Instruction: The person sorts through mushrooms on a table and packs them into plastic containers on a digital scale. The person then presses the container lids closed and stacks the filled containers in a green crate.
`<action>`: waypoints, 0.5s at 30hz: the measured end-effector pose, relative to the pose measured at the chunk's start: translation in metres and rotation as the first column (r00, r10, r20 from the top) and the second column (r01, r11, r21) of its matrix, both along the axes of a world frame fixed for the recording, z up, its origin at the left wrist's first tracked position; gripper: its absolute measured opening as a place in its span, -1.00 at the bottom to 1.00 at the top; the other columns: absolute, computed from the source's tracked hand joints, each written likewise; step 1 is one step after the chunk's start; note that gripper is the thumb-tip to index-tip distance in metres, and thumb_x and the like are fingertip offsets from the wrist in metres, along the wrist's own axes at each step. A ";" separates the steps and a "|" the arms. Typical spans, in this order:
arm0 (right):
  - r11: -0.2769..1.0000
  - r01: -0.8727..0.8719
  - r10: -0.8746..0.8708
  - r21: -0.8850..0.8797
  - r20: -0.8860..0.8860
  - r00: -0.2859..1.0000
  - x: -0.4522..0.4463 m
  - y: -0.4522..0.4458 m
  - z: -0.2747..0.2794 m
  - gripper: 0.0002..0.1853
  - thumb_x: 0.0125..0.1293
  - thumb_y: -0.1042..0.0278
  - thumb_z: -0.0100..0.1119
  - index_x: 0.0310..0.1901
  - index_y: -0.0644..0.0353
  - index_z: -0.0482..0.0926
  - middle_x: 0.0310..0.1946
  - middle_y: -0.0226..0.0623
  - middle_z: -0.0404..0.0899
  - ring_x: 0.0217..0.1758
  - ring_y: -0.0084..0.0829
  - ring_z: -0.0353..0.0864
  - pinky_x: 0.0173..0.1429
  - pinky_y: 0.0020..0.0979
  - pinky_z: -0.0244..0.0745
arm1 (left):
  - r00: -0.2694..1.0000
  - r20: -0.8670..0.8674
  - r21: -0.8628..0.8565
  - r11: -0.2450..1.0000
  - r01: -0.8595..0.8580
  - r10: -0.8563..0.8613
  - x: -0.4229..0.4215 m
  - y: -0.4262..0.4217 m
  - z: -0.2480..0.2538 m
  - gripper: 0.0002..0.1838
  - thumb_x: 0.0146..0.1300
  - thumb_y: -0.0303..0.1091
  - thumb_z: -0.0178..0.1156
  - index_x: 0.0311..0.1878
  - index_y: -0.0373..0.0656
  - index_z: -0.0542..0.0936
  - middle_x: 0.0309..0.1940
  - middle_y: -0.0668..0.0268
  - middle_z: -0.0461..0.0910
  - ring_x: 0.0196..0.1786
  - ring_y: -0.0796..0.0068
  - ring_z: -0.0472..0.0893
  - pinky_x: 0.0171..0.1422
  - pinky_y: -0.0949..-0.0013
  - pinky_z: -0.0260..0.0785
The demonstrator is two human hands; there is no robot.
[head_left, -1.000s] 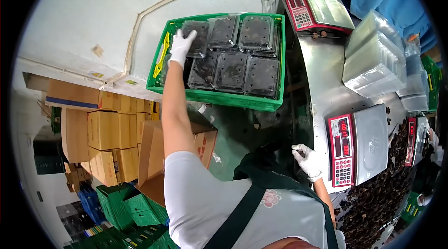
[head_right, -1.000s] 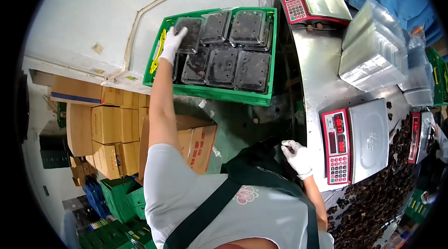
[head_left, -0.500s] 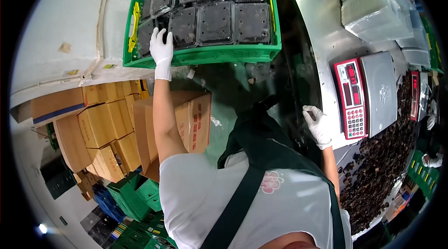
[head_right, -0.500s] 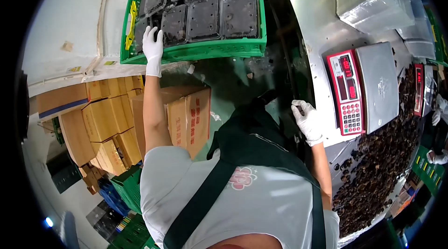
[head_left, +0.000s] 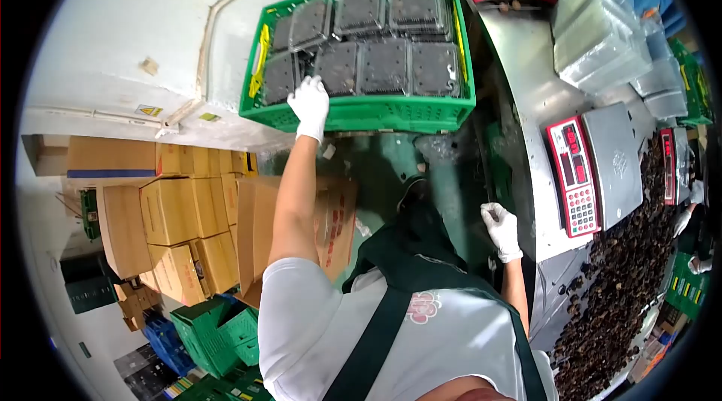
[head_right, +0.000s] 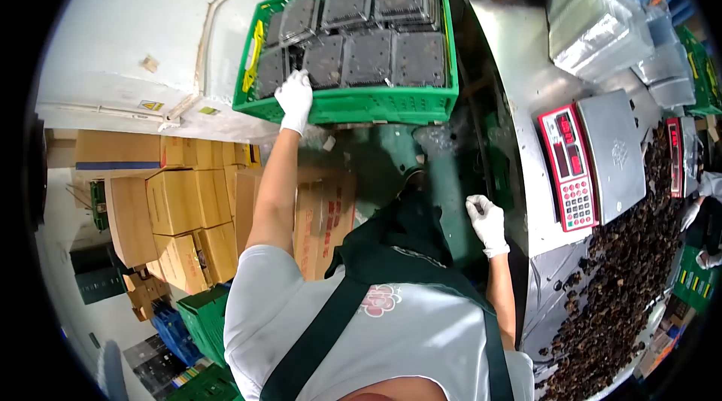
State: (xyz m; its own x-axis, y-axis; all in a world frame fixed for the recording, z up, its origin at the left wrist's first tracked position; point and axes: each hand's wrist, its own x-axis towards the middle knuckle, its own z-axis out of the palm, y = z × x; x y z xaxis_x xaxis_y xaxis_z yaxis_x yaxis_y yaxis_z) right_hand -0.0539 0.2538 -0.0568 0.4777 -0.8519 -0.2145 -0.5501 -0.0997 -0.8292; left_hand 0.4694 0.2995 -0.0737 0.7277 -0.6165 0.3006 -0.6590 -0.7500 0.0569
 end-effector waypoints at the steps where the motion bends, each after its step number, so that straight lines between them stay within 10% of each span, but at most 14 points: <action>1: 1.000 0.011 -0.011 0.015 -0.002 1.000 0.005 -0.006 0.003 -0.85 0.25 0.40 0.25 -0.20 0.26 0.64 -0.48 -0.23 0.64 -0.44 -0.53 0.61 -0.27 -0.48 0.49 | 1.000 -0.021 0.012 1.000 0.011 -0.011 0.000 0.001 0.001 -0.70 0.34 -0.15 -0.04 -0.01 0.15 0.64 0.09 0.33 0.59 0.06 0.31 0.59 0.24 0.03 0.21; 7: 0.992 0.112 -0.108 -0.049 0.084 0.991 0.058 -0.070 0.022 -0.82 0.31 0.42 0.22 -0.10 0.27 0.62 -0.32 -0.34 0.67 -0.25 -0.61 0.61 -0.07 -0.53 0.50 | 0.998 -0.063 0.101 0.995 0.005 0.001 -0.011 -0.001 0.020 -0.71 0.36 -0.14 -0.12 -0.21 0.06 0.61 -0.10 0.35 0.63 -0.16 0.27 0.62 -0.04 0.08 0.32; 11: 0.975 0.205 -0.185 -0.085 0.194 0.963 0.119 -0.134 0.028 -0.64 0.29 0.37 0.25 0.09 0.31 0.54 -0.10 -0.20 0.67 -0.05 -0.45 0.64 0.10 -0.44 0.51 | 0.889 -0.405 -0.415 0.910 0.027 -0.211 0.019 0.009 0.007 -0.57 0.21 0.00 0.23 0.06 -0.03 0.60 0.17 0.19 0.52 0.20 0.15 0.49 0.33 0.12 0.22; 13: 0.960 0.271 -0.247 -0.072 0.239 0.939 0.158 -0.163 0.030 -0.57 0.28 0.37 0.26 0.15 0.33 0.49 -0.02 -0.13 0.63 0.03 -0.40 0.62 0.17 -0.42 0.49 | 0.882 -0.320 -0.647 0.760 0.062 -0.344 0.060 0.011 0.034 -0.54 0.16 -0.14 0.32 0.10 -0.13 0.57 0.21 0.06 0.47 0.29 0.09 0.42 0.43 0.12 0.13; 15: 0.950 0.303 -0.279 -0.075 0.232 0.932 0.194 -0.195 0.018 -0.51 0.29 0.35 0.26 0.23 0.29 0.44 0.12 -0.04 0.54 0.20 -0.29 0.53 0.29 -0.37 0.38 | 0.979 -0.160 -0.582 0.813 0.012 -0.130 0.120 0.013 0.051 -0.51 0.19 -0.22 0.30 0.18 -0.13 0.53 0.28 0.01 0.39 0.36 0.07 0.35 0.49 0.16 0.06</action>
State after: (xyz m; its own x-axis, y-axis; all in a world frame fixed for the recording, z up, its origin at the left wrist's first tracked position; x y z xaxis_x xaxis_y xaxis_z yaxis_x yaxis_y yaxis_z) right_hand 0.1397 0.0590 -0.0388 0.2300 -0.9726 -0.0335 -0.3774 -0.0574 -0.9243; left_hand 0.5897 0.3124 -0.0224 0.7662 -0.4253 0.4816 -0.6424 -0.4924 0.5873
